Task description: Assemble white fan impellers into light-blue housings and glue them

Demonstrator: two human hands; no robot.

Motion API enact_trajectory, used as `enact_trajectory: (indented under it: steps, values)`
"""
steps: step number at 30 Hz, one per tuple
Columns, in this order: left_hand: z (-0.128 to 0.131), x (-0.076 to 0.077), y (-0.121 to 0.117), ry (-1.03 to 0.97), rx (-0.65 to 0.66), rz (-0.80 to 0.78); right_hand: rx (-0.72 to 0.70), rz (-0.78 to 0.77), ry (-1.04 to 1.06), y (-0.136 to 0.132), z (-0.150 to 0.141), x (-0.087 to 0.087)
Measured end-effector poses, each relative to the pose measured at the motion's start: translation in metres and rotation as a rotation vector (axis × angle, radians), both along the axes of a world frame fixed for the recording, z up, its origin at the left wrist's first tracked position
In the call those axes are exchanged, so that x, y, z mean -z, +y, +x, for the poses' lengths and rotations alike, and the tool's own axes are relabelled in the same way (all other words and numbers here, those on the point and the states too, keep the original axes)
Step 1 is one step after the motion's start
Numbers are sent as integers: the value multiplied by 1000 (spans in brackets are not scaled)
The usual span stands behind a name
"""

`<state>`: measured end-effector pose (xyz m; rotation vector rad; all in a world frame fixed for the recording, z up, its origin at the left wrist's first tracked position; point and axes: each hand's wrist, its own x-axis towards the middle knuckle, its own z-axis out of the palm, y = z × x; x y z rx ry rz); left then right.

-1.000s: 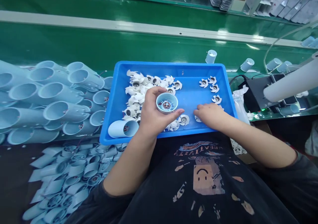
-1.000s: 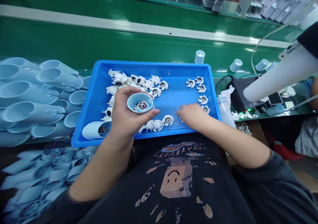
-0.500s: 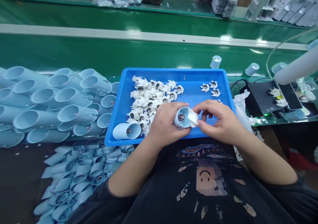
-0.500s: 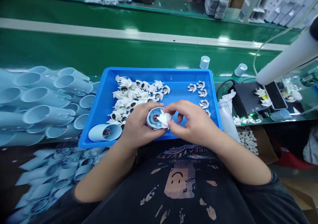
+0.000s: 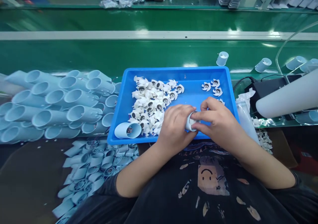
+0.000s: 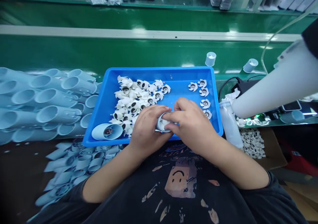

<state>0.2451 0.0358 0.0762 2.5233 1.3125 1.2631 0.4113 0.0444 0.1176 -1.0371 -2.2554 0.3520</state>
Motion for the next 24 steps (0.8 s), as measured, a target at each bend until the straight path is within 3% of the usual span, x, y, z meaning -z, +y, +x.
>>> enact_trajectory:
  steps: [11, 16, 21, 24]
  values:
    - [1, -23, -2, -69, -35, -28, -68, -43, 110, 9, -8, -7]
    - [-1, -18, 5, -81, 6, -72, -41, -51, 73, 6, 2, -14]
    - [-2, -18, 9, -88, -6, -120, 19, 72, 9, -8, 17, -16]
    - [-5, -31, 12, -19, 150, -119, 76, 188, -64, -16, 32, -13]
